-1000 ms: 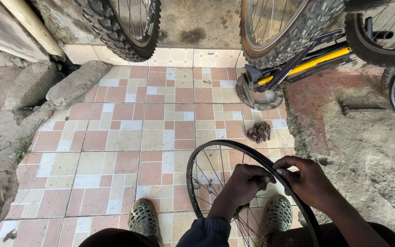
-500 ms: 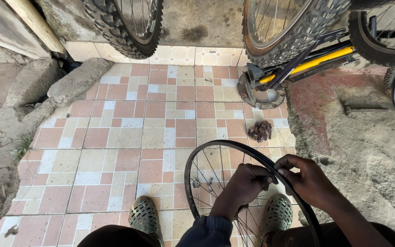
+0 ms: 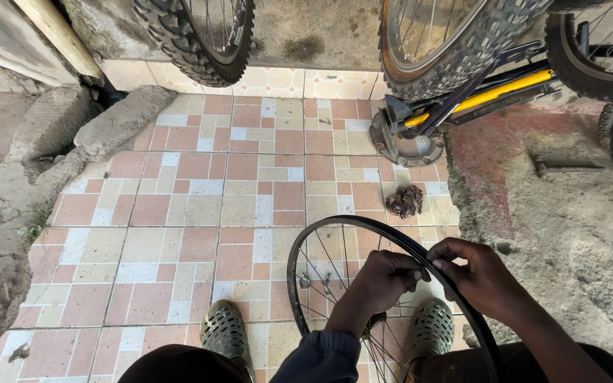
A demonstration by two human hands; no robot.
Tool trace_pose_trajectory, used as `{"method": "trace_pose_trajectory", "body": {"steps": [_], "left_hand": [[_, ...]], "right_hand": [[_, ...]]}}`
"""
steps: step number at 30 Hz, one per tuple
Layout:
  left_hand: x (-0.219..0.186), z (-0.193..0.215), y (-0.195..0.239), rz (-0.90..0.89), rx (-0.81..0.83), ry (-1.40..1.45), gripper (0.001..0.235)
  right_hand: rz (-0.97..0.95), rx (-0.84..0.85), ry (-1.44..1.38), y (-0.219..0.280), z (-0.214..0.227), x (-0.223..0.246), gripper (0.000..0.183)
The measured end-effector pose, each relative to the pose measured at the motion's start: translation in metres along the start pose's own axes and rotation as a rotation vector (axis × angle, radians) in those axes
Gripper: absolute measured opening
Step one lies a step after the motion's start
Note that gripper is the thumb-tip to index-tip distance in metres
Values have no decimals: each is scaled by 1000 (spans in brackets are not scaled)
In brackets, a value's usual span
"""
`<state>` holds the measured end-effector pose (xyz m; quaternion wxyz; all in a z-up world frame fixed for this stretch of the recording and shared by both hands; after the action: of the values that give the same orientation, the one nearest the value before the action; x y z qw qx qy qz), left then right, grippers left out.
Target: The person holds a bicycle wheel and uses a spoke wrench to tighten the spokes. They rotate the wheel to access different sections and continue adjusting the tension on the spokes throughout the video.
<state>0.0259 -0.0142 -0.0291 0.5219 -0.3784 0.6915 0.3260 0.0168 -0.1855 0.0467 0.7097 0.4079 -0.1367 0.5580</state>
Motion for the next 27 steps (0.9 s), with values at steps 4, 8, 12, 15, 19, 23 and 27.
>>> {"method": "trace_pose_trajectory", "body": {"steps": [4, 8, 12, 15, 19, 23, 27], "left_hand": [[3, -1, 0, -1, -13, -16, 17], [-4, -1, 4, -13, -12, -6, 17], [-3, -3, 5, -44, -22, -24, 16], [-5, -8, 8, -111, -46, -59, 14], [9, -18, 2, -175, -251, 374, 15], [23, -28, 0, -130, -358, 611, 8], [9, -21, 0, -236, -307, 457, 7]], "right_hand": [[-16, -6, 37, 2, 1, 4, 12], [-28, -16, 52, 3, 0, 6, 11], [-54, -35, 84, 6, 0, 13, 11], [-80, -36, 125, 11, 3, 25, 12], [-87, -44, 156, 14, 8, 29, 11], [46, -19, 198, 15, 10, 30, 2], [302, -22, 188, 15, 12, 34, 10]]}}
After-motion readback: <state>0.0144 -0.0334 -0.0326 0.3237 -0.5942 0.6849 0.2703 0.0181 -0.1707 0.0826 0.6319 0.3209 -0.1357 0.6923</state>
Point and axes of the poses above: each hand's wrist, its own y-axis away from the middle knuckle, its own z-axis out of the back of the hand, x = y × z, the point moved 3 cm from there along -y, towards the middle knuckle, and after that the axes turned 10 degrees about y, right-handed, at the moved point
